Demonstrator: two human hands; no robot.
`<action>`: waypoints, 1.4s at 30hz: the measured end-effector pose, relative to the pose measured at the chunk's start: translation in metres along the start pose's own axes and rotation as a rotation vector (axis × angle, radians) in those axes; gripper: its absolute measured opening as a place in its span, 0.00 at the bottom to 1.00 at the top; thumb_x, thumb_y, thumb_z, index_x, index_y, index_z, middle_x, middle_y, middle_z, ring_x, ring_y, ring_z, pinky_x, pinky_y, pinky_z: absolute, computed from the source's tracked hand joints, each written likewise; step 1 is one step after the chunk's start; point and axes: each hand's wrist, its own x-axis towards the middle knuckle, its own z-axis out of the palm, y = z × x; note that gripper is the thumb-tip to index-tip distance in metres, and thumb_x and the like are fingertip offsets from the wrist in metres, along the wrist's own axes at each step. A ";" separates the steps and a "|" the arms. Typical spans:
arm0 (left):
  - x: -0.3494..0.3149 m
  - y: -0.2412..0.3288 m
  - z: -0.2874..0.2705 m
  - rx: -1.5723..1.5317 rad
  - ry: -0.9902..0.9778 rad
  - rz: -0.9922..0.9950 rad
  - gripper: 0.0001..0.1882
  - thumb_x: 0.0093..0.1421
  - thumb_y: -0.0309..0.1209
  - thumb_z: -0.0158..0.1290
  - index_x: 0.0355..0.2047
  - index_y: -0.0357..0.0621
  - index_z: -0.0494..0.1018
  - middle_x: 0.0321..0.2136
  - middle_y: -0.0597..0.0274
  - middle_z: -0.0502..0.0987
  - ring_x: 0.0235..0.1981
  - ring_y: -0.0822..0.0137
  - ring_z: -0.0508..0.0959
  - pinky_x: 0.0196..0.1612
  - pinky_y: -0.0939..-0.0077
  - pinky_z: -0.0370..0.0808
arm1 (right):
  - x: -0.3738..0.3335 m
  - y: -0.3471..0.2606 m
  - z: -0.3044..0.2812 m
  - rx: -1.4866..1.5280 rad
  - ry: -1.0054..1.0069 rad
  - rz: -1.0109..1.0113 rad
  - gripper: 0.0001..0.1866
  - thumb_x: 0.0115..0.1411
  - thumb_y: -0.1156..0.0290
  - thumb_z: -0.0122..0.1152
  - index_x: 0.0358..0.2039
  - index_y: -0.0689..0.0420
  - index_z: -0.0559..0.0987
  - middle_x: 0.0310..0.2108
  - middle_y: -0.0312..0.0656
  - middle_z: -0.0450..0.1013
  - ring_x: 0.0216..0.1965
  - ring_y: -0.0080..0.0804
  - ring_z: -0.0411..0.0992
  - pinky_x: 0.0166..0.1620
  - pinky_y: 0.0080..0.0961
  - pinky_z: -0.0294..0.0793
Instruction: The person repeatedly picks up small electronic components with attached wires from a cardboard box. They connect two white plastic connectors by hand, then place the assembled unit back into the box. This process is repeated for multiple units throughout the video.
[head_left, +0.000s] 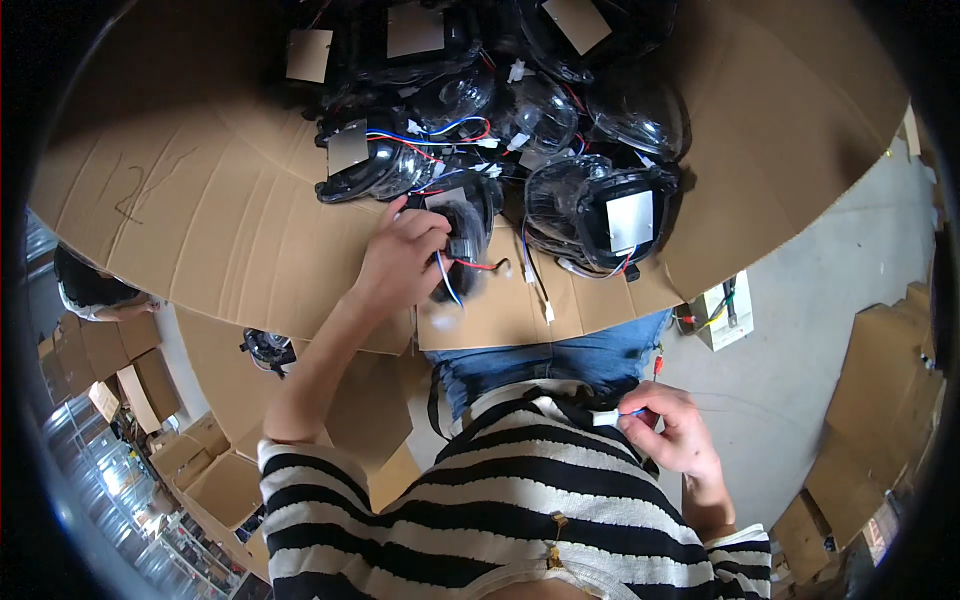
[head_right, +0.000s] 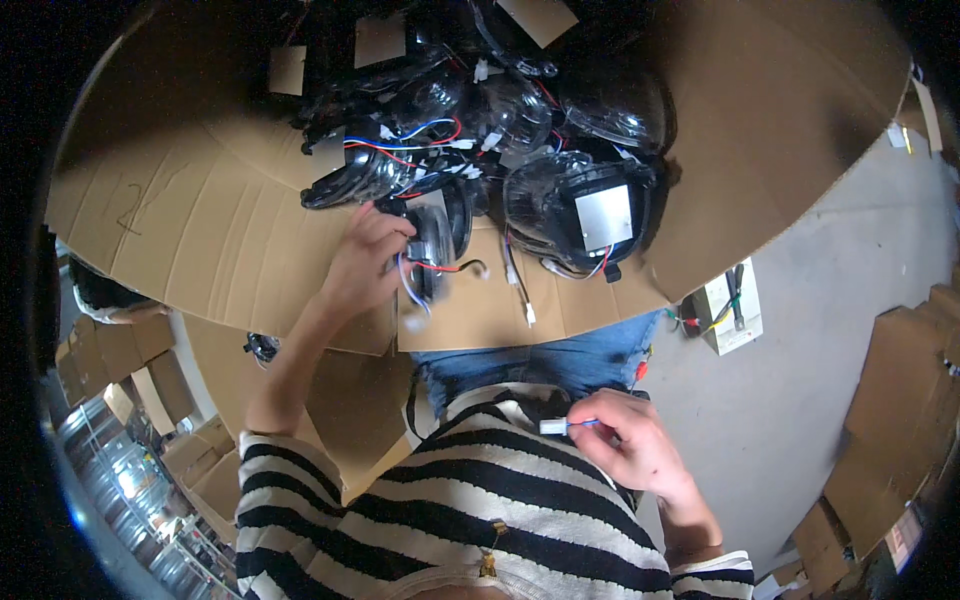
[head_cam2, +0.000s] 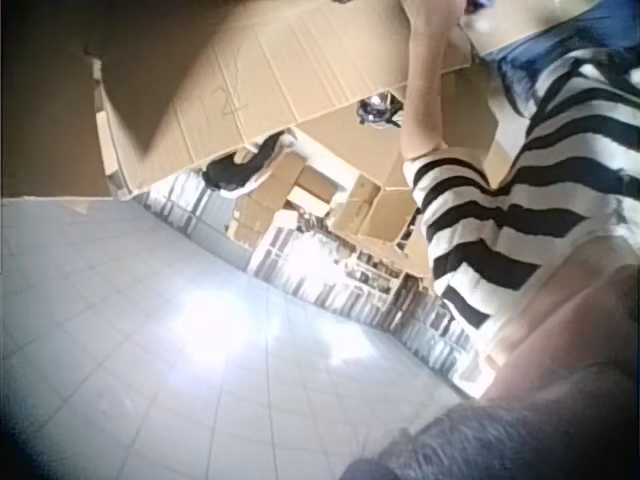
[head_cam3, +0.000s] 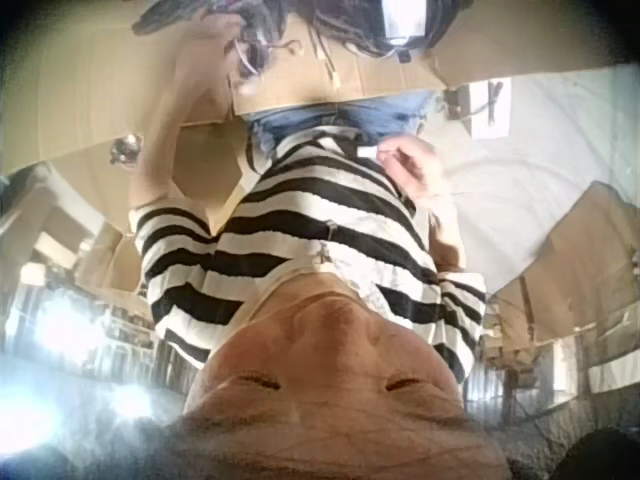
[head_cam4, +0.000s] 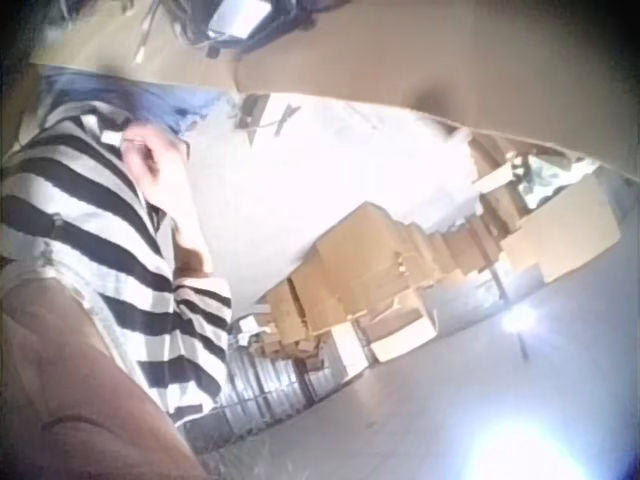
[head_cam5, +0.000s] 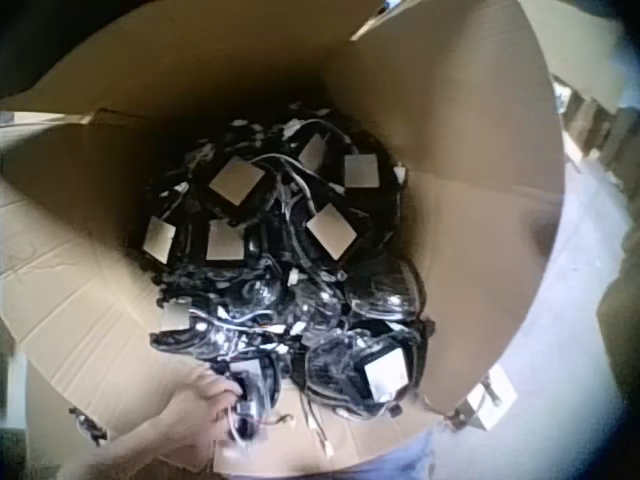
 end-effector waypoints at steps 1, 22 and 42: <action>-0.004 0.006 -0.006 -0.106 0.073 -0.077 0.04 0.44 0.26 0.51 0.19 0.38 0.69 0.29 0.59 0.70 0.34 0.60 0.68 0.51 0.66 0.59 | 0.006 -0.004 0.002 -0.010 -0.009 -0.024 0.05 0.45 0.80 0.55 0.25 0.60 0.72 0.19 0.38 0.68 0.18 0.27 0.66 0.21 0.20 0.62; 0.003 0.097 -0.034 -1.428 -0.037 -0.414 0.17 0.58 0.30 0.40 0.47 0.35 0.62 0.25 0.65 0.67 0.23 0.79 0.63 0.26 0.87 0.62 | 0.055 -0.017 0.008 -0.013 -0.036 -0.179 0.05 0.43 0.80 0.56 0.23 0.60 0.70 0.18 0.38 0.66 0.20 0.31 0.65 0.22 0.23 0.61; 0.011 0.114 -0.005 -0.621 0.193 -0.151 0.24 0.42 0.18 0.51 0.44 0.39 0.66 0.22 0.59 0.68 0.21 0.64 0.69 0.24 0.74 0.68 | 0.067 -0.024 0.019 0.240 0.106 -0.077 0.05 0.45 0.80 0.57 0.24 0.61 0.71 0.18 0.35 0.66 0.16 0.20 0.60 0.19 0.15 0.57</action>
